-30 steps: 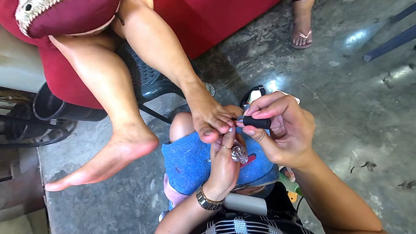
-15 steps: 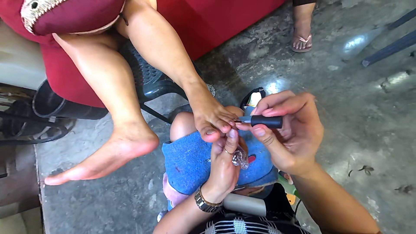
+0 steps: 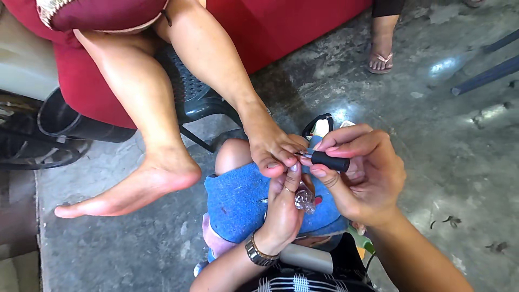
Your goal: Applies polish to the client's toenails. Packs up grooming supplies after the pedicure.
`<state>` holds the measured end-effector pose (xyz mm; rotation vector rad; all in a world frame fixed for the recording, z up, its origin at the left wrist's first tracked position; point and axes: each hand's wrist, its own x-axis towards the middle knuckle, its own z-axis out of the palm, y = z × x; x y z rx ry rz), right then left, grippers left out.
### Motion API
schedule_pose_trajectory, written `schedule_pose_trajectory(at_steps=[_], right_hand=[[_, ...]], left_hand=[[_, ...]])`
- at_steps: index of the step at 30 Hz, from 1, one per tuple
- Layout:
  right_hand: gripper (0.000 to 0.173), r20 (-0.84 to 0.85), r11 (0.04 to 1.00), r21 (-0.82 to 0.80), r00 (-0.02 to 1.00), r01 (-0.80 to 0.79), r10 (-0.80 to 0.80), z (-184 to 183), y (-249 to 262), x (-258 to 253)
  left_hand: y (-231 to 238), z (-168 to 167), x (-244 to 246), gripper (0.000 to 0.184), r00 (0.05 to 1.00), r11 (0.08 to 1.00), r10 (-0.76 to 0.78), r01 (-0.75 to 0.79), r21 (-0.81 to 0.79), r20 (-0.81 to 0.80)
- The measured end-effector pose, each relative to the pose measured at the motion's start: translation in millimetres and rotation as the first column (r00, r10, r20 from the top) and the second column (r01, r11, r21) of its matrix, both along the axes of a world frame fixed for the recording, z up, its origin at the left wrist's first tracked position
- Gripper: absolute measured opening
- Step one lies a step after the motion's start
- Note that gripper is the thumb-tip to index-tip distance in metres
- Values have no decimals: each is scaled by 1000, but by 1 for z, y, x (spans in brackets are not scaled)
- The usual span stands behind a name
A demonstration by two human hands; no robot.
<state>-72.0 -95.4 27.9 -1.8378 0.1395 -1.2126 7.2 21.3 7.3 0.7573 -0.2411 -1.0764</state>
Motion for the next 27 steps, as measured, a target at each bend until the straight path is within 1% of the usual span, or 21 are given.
schedule_pose_trajectory(at_steps=[3,9,18,27], right_hand=[[24,-18,1000,-15,1000,1,-2,0,0,0],[25,11,1000,7,1000,17,-17,-1,2,1],[22,-14,1000,-19,1000,18,-18,-1,1,0],[23,-1,1000,6,1000,-3,3,-1,0,0]], left_hand=[[0,0,0,22,1000,1000,-1,1,3,5],[0,0,1,24,1000,1000,-6,6,-6,-8],[0,-1,1,22,1000,1000,-5,5,-17,-13],[0,-2,1,23,1000,1000,-3,3,-20,-12]])
